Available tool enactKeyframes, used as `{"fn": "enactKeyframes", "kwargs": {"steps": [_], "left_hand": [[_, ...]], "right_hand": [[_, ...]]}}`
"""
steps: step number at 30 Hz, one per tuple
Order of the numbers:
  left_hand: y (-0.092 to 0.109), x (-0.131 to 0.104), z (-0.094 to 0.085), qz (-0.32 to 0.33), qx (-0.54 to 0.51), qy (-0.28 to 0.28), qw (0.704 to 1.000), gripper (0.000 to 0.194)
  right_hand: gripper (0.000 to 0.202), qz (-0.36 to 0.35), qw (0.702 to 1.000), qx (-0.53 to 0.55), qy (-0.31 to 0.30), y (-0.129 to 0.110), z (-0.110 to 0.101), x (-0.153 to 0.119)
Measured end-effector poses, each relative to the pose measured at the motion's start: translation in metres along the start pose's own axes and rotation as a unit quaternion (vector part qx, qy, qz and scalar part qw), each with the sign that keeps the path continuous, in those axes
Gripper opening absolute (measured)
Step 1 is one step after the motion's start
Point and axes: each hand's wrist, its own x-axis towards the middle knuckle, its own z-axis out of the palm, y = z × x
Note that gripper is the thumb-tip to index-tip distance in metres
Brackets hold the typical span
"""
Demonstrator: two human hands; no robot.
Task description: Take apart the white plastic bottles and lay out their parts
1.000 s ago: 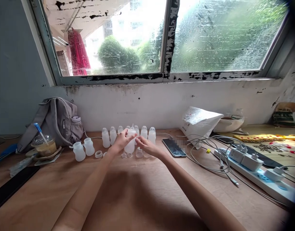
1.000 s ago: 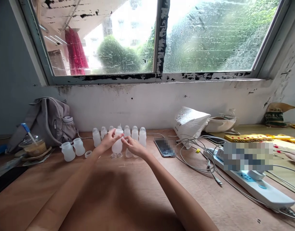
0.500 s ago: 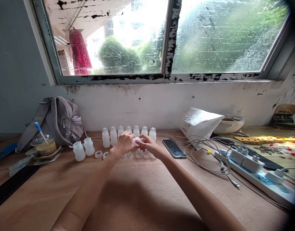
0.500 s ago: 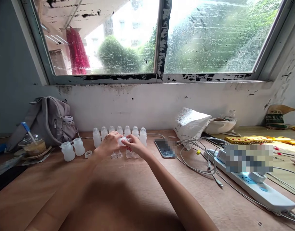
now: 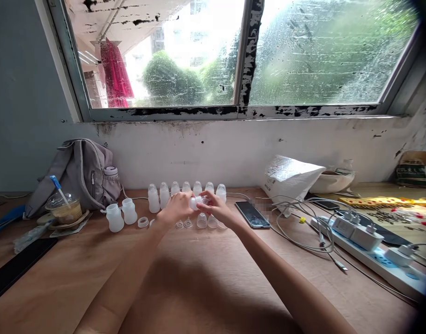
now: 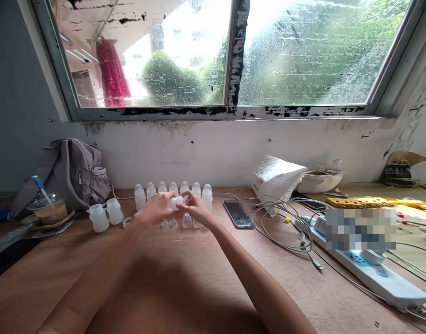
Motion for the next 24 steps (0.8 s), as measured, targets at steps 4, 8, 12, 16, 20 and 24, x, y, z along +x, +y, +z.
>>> {"fn": "enactKeyframes", "kwargs": {"steps": [4,8,12,16,20,24], "left_hand": [[-0.008,0.0,-0.007,0.006,-0.014,-0.069,0.998,0.032],[-0.014,0.002,-0.009,-0.005,-0.025,-0.087,0.996,0.034],[-0.015,0.003,-0.01,0.0,-0.012,-0.075,0.997,0.031],[-0.016,0.001,-0.011,0.0,-0.012,-0.08,0.997,0.031],[-0.017,0.001,-0.01,0.003,-0.019,-0.091,0.996,0.032],[-0.018,0.001,-0.011,0.003,-0.029,-0.106,0.994,0.034]], "right_hand": [[0.037,-0.053,0.997,-0.028,-0.043,-0.008,-0.005,-0.003],[0.034,-0.006,1.0,-0.019,-0.023,-0.011,-0.008,-0.002],[0.034,0.05,0.996,-0.05,0.046,-0.008,-0.009,0.002],[0.038,0.048,0.996,-0.05,0.051,-0.01,-0.008,0.0],[0.033,0.035,0.998,-0.04,0.044,-0.011,-0.01,-0.001],[0.024,0.005,0.999,-0.036,0.033,-0.007,-0.011,0.001]]}}
